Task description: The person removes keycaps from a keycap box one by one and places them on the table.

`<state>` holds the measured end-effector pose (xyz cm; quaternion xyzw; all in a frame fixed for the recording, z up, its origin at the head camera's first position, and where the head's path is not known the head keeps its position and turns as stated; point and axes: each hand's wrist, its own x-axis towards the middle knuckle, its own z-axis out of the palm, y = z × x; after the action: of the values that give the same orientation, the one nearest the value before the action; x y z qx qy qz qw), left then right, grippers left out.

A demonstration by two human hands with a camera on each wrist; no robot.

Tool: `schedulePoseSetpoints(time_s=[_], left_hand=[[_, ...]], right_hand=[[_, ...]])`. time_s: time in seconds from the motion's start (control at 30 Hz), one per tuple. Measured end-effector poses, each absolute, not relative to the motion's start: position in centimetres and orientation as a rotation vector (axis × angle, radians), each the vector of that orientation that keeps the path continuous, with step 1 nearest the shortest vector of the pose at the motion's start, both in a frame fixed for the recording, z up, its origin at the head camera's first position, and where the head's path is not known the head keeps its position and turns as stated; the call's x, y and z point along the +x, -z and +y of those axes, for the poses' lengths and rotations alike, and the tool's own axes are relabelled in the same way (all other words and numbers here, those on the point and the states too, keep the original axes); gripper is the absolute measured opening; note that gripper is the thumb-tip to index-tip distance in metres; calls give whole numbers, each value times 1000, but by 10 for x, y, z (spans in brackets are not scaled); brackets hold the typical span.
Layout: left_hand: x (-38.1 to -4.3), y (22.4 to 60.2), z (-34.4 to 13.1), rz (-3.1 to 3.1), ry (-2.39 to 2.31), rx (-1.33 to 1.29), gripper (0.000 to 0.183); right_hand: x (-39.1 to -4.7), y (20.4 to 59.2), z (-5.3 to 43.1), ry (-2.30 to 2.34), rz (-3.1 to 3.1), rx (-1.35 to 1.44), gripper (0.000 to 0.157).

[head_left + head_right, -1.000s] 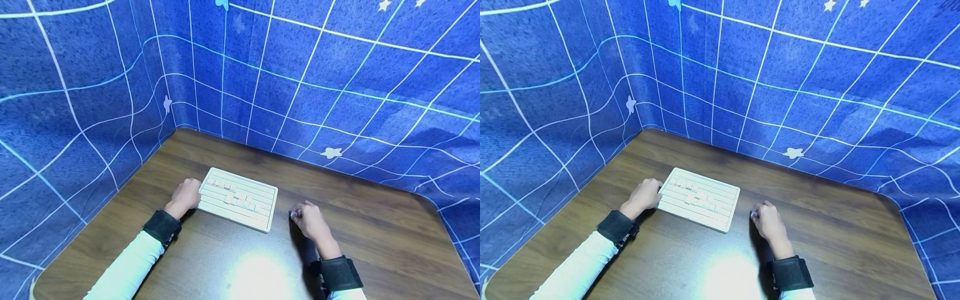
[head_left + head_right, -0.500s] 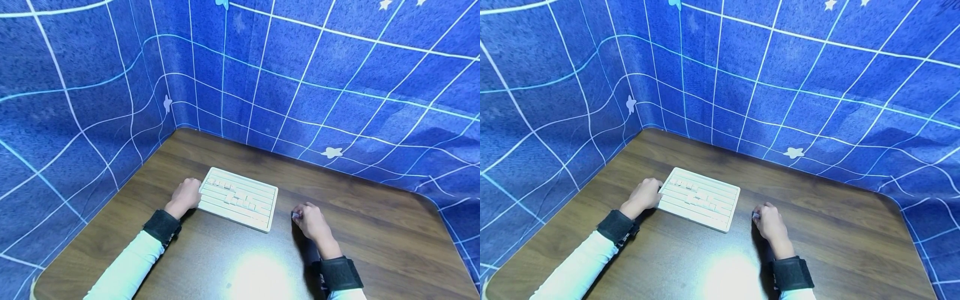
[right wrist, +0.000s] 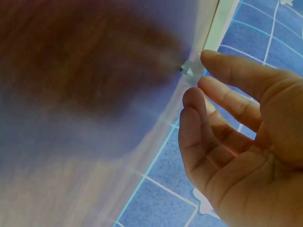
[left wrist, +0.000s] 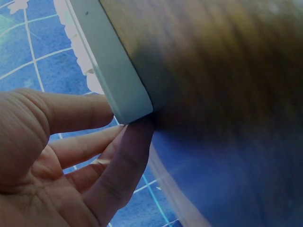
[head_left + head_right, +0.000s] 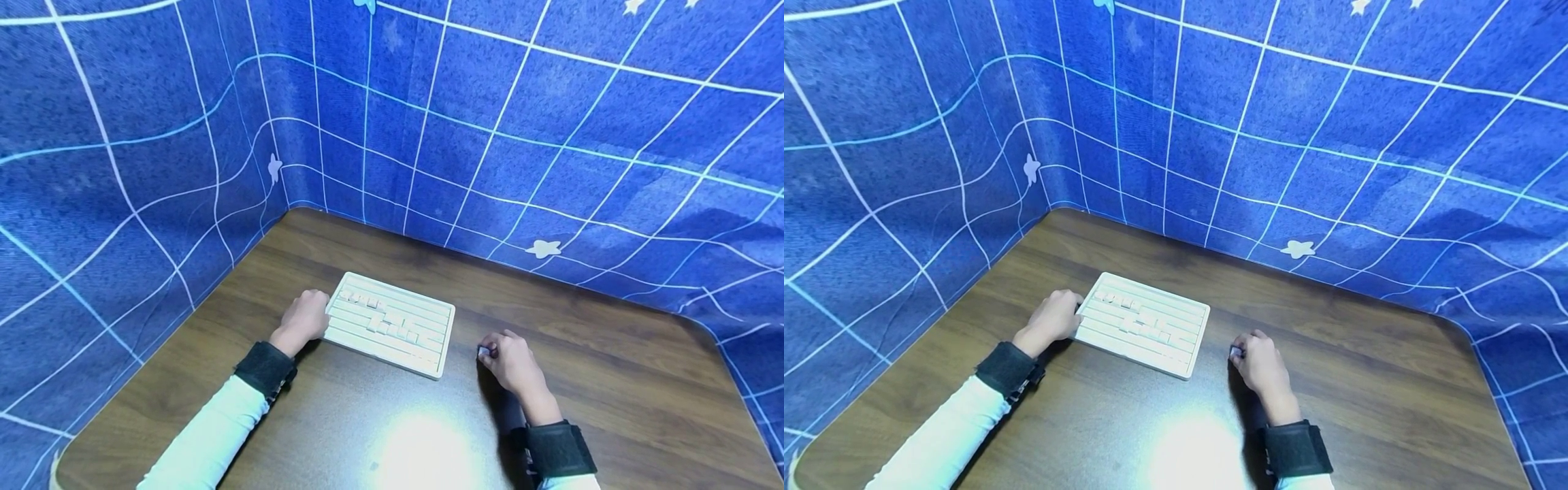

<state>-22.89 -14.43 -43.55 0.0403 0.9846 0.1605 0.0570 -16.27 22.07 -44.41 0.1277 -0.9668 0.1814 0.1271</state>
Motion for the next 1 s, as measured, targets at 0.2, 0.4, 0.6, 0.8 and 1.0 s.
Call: schedulePoseSetpoints(time_s=[0.2, 0.4, 0.6, 0.8, 1.0], left_hand=[[-229, 437, -144, 2980, -481, 122, 14], [-230, 437, -144, 2985, -476, 123, 14], [-230, 436, -144, 2979, -487, 113, 14], [-230, 437, -144, 2980, -487, 108, 15], [-230, 438, -144, 2989, -481, 109, 15]], right_hand=[[-164, 440, 219, -538, -2782, 411, 15], [-166, 437, 210, -552, -2787, 426, 16], [-170, 435, 195, -552, -2805, 443, 17], [-173, 433, 178, -563, -2807, 480, 18], [-175, 430, 163, -597, -2825, 495, 20]])
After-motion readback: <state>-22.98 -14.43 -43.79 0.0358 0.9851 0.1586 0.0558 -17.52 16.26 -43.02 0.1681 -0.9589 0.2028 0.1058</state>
